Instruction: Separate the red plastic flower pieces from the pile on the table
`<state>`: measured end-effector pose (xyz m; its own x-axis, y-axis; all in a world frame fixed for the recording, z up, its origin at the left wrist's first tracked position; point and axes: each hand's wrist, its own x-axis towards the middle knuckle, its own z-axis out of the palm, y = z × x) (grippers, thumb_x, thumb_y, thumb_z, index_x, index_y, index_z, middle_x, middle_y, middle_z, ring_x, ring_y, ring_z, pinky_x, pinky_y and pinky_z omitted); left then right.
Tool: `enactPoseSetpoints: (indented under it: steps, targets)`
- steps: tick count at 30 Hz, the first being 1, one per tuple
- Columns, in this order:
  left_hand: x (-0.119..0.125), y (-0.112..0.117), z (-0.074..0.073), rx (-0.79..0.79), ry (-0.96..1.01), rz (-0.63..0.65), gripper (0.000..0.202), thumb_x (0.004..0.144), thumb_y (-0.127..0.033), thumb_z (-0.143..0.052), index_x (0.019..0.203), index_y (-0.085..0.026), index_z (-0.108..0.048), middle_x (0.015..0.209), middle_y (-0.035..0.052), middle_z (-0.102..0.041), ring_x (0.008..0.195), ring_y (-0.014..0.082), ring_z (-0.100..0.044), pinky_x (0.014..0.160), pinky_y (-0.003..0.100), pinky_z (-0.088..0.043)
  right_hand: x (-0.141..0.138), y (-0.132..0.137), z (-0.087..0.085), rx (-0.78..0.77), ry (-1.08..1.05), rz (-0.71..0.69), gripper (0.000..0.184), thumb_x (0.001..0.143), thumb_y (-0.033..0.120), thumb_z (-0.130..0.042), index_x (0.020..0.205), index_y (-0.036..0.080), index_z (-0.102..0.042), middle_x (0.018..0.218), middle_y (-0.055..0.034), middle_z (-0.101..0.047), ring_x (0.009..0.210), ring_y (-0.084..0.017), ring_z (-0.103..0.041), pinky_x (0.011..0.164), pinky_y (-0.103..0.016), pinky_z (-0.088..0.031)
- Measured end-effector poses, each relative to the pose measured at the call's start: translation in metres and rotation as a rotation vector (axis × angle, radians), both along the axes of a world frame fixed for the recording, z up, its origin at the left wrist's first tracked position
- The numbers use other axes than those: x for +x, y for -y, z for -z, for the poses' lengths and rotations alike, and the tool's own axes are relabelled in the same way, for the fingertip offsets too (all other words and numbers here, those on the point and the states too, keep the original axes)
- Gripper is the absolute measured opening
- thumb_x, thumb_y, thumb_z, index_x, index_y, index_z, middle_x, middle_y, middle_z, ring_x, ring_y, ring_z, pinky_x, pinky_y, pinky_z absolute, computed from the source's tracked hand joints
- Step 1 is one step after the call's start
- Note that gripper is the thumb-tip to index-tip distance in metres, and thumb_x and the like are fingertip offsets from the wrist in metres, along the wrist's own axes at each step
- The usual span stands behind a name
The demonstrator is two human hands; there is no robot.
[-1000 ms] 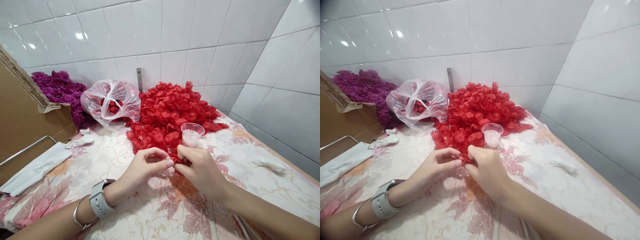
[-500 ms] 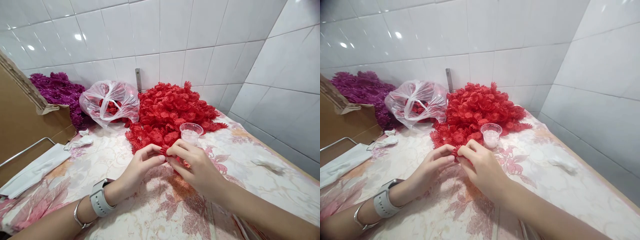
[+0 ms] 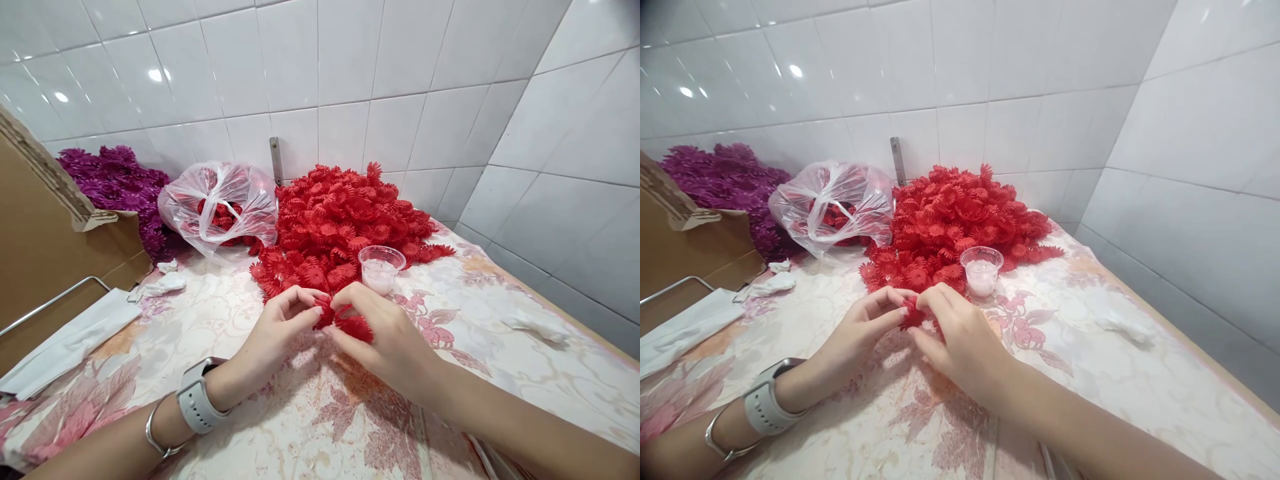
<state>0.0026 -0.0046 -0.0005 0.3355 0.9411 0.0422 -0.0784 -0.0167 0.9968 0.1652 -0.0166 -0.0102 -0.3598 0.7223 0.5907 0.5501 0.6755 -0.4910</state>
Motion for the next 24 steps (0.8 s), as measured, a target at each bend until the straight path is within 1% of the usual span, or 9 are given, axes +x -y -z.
enactPoseSetpoints:
  steps: [2,5,7,9,11,15,18,21,24]
  targets:
    - [0.0,0.0,-0.001,0.032,-0.021,0.008,0.007,0.074,-0.023,-0.062,0.074,-0.016,-0.059,0.096,0.0024,-0.06,0.084,0.015,-0.055,0.072,0.025,-0.044,0.0,-0.001,0.0,0.038,0.027,-0.015,0.007,0.081,0.013,-0.048,0.086,0.017,-0.052,0.082,-0.0054,-0.055,0.071,-0.016,-0.054,0.061,-0.027,-0.045]
    - [-0.001,0.0,-0.001,0.087,-0.079,-0.007,0.008,0.073,-0.023,-0.063,0.077,-0.017,-0.063,0.094,0.0026,-0.061,0.086,0.0161,-0.055,0.075,0.026,-0.044,0.0,-0.001,-0.001,0.071,0.05,0.004,0.012,0.083,0.012,-0.043,0.077,0.017,-0.053,0.078,-0.0055,-0.053,0.067,-0.015,-0.051,0.06,-0.027,-0.043]
    - [-0.002,-0.001,-0.001,0.136,-0.131,-0.053,0.008,0.073,-0.024,-0.063,0.079,-0.018,-0.064,0.087,0.0016,-0.063,0.083,0.0155,-0.056,0.075,0.025,-0.043,0.0,0.0,-0.004,0.037,0.017,0.023,0.011,0.081,0.013,-0.046,0.072,0.018,-0.051,0.073,-0.0034,-0.052,0.062,-0.013,-0.049,0.057,-0.026,-0.041]
    - [-0.003,-0.001,-0.001,0.202,-0.172,-0.112,0.007,0.074,-0.023,-0.063,0.078,-0.018,-0.064,0.081,0.0001,-0.063,0.079,0.0144,-0.056,0.073,0.024,-0.043,-0.001,0.001,-0.007,-0.076,-0.05,0.051,0.009,0.077,0.017,-0.052,0.069,0.018,-0.049,0.07,-0.0009,-0.052,0.059,-0.012,-0.048,0.055,-0.025,-0.04]
    - [-0.002,0.0,-0.001,0.257,-0.181,-0.148,0.006,0.074,-0.023,-0.063,0.078,-0.019,-0.063,0.079,-0.001,-0.062,0.077,0.0135,-0.056,0.071,0.023,-0.043,-0.001,0.002,-0.01,-0.228,-0.127,0.088,0.016,0.077,0.027,-0.057,0.066,0.019,-0.048,0.066,0.0005,-0.053,0.059,-0.012,-0.049,0.053,-0.024,-0.04]
    - [0.001,0.004,-0.001,0.293,-0.151,-0.111,0.003,0.075,-0.021,-0.061,0.075,-0.018,-0.06,0.082,-0.0001,-0.061,0.079,0.0131,-0.057,0.072,0.023,-0.044,-0.001,0.001,-0.013,-0.52,-0.252,0.086,0.032,0.077,0.045,-0.055,0.061,0.018,-0.049,0.06,0.0011,-0.053,0.056,-0.013,-0.051,0.05,-0.024,-0.04]
    - [0.002,0.007,0.0,0.294,-0.125,-0.089,0.005,0.077,-0.02,-0.058,0.073,-0.017,-0.057,0.086,0.0008,-0.059,0.081,0.013,-0.056,0.073,0.023,-0.044,0.0,-0.001,-0.012,-0.632,-0.325,0.015,0.025,0.08,0.039,-0.051,0.067,0.018,-0.053,0.059,0.0023,-0.052,0.051,-0.011,-0.05,0.047,-0.023,-0.04]
    - [0.001,0.006,0.0,0.265,-0.103,-0.087,0.007,0.076,-0.022,-0.058,0.073,-0.017,-0.055,0.09,0.0017,-0.058,0.084,0.0135,-0.055,0.076,0.025,-0.044,0.001,-0.003,-0.009,-0.613,-0.361,-0.001,0.017,0.08,0.03,-0.05,0.068,0.018,-0.053,0.06,0.0026,-0.053,0.054,-0.011,-0.051,0.05,-0.023,-0.04]
    - [0.0,0.004,0.0,0.085,-0.021,-0.082,0.011,0.075,-0.026,-0.06,0.075,-0.017,-0.053,0.086,0.0004,-0.059,0.082,0.0139,-0.057,0.074,0.026,-0.046,0.001,-0.005,-0.007,-0.619,-0.4,0.011,0.017,0.077,0.025,-0.049,0.062,0.018,-0.047,0.058,0.0031,-0.051,0.056,-0.012,-0.05,0.05,-0.022,-0.038]
